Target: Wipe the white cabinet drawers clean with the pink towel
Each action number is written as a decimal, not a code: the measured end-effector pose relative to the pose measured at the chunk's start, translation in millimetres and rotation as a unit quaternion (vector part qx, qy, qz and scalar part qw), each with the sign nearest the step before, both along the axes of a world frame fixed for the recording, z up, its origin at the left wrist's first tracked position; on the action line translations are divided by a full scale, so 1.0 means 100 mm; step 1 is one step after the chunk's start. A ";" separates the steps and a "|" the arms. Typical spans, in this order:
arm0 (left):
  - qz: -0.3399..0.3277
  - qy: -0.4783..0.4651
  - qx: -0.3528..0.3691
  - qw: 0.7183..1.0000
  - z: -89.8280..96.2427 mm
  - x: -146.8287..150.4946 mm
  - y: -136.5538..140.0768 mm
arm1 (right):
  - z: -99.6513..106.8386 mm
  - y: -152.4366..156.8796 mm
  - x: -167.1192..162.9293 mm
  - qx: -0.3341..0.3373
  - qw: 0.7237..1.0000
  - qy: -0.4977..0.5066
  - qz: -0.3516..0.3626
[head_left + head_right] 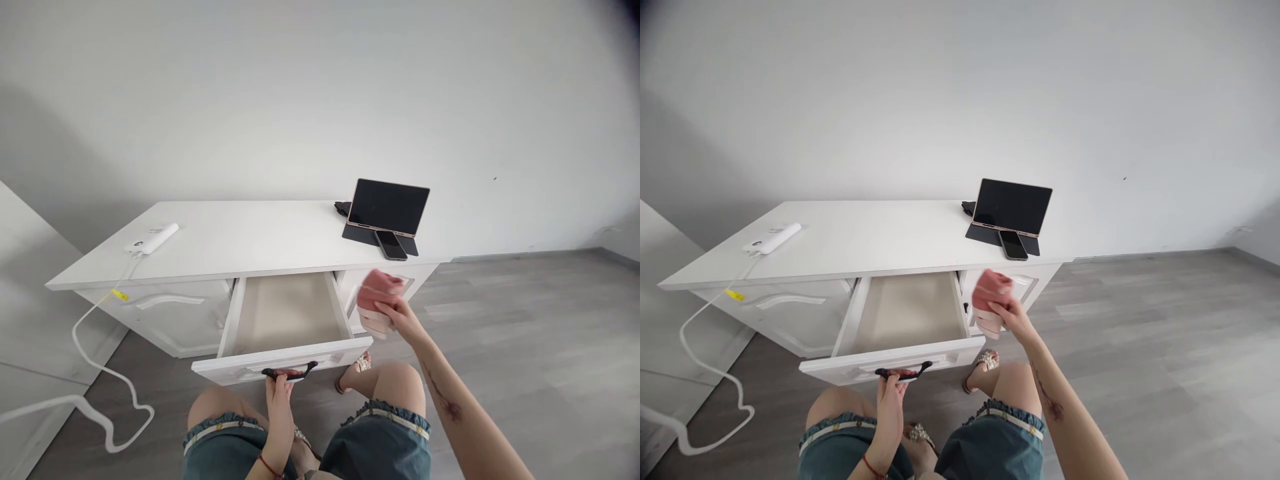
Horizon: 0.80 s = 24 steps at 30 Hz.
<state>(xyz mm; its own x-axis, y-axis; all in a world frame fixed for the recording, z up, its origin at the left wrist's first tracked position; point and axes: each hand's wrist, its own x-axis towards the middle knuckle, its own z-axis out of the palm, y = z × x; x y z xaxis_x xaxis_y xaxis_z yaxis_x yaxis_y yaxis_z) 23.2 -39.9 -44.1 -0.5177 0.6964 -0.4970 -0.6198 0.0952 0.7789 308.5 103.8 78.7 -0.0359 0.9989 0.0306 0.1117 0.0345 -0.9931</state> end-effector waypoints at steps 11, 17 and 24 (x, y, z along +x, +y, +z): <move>-0.025 -0.012 0.034 0.999 0.26 -0.03 -0.17 | 0.02 0.52 -1.48 0.298 0.528 -0.619 0.499; -0.095 0.007 0.043 0.994 0.21 -0.16 -0.16 | -0.13 0.53 -1.46 0.207 0.581 -0.602 0.508; -0.086 0.020 0.039 0.995 0.12 -0.17 -0.16 | -0.22 0.49 -1.44 0.040 0.648 -0.471 0.597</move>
<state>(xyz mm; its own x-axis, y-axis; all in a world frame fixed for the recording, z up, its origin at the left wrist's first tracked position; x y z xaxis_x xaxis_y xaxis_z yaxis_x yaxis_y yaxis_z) 5.9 -55.8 -32.4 -0.4064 0.8115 -0.4199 -0.5679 0.1357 0.8118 164.4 152.5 56.9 -0.8223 0.2379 -0.5169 0.5130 0.7031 -0.4925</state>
